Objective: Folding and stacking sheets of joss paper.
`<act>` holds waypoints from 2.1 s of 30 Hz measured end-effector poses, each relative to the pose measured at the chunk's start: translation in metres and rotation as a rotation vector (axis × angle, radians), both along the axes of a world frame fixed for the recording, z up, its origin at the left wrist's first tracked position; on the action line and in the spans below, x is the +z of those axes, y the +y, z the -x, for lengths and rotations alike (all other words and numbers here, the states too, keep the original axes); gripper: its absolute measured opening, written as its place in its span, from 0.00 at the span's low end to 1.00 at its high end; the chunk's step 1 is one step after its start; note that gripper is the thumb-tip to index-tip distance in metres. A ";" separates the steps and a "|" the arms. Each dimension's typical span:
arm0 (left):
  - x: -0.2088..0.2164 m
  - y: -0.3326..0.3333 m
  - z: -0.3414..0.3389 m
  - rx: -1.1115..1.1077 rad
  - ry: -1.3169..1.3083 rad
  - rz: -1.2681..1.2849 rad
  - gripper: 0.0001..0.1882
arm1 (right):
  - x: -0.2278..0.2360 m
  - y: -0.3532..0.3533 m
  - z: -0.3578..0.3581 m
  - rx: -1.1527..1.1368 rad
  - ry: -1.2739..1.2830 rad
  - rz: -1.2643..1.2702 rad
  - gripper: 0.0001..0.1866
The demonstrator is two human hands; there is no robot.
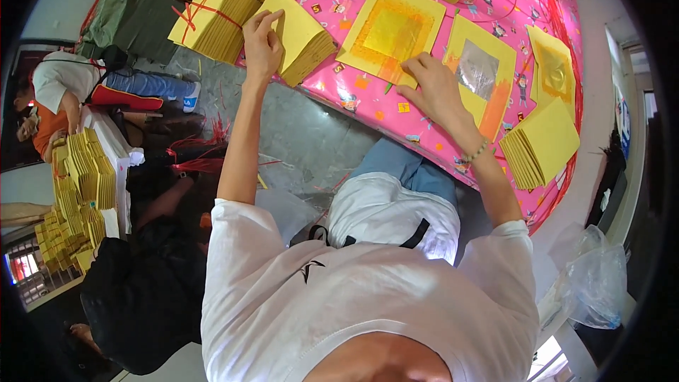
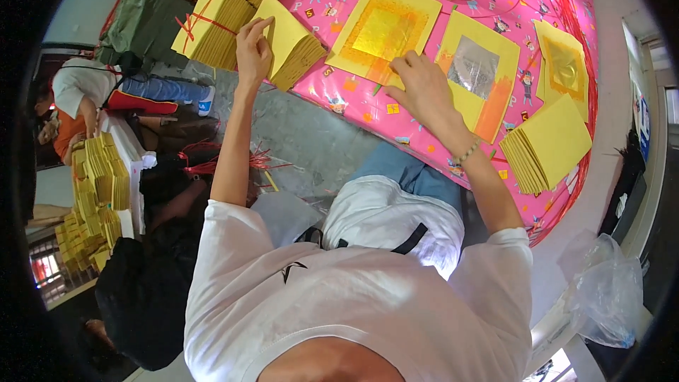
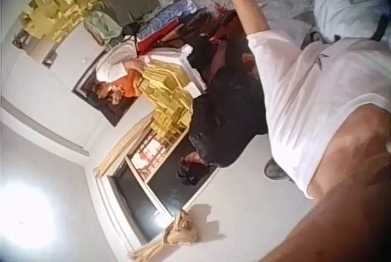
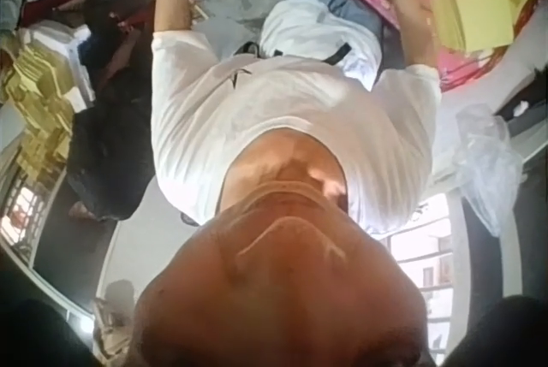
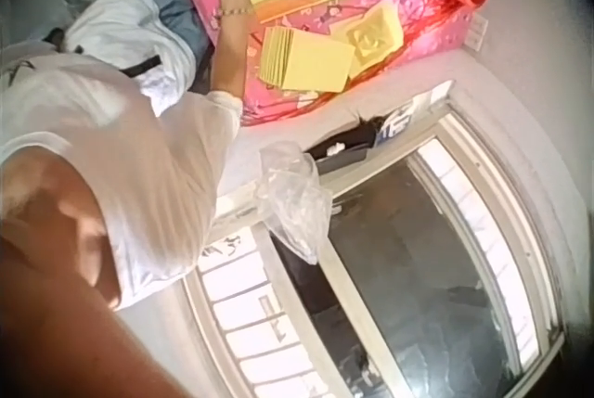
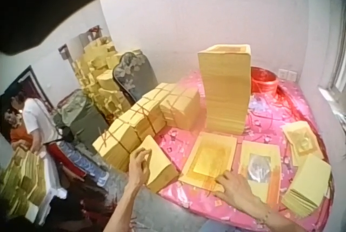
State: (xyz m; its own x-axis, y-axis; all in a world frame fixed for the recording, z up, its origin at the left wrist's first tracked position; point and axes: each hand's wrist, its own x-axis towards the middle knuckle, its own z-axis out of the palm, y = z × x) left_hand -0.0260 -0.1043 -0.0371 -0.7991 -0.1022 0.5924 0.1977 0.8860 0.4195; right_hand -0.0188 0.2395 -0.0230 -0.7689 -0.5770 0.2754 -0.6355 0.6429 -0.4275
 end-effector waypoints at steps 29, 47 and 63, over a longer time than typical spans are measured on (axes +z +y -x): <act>0.056 0.041 -0.024 -0.131 0.223 0.164 0.15 | -0.010 0.011 0.010 -0.074 -0.097 0.077 0.12; 0.007 0.114 -0.006 -0.593 -0.377 0.262 0.19 | -0.007 0.009 0.008 -0.055 -0.143 0.062 0.14; 0.014 0.109 0.003 -0.646 -0.498 0.198 0.13 | 0.003 0.011 0.011 -0.010 -0.159 0.011 0.16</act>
State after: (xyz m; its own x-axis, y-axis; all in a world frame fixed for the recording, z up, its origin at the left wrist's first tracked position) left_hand -0.0290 0.0045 -0.0233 -0.8377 0.5340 0.1141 0.5244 0.7285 0.4407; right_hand -0.0295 0.2502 -0.0204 -0.8091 -0.5665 0.1560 -0.5527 0.6437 -0.5293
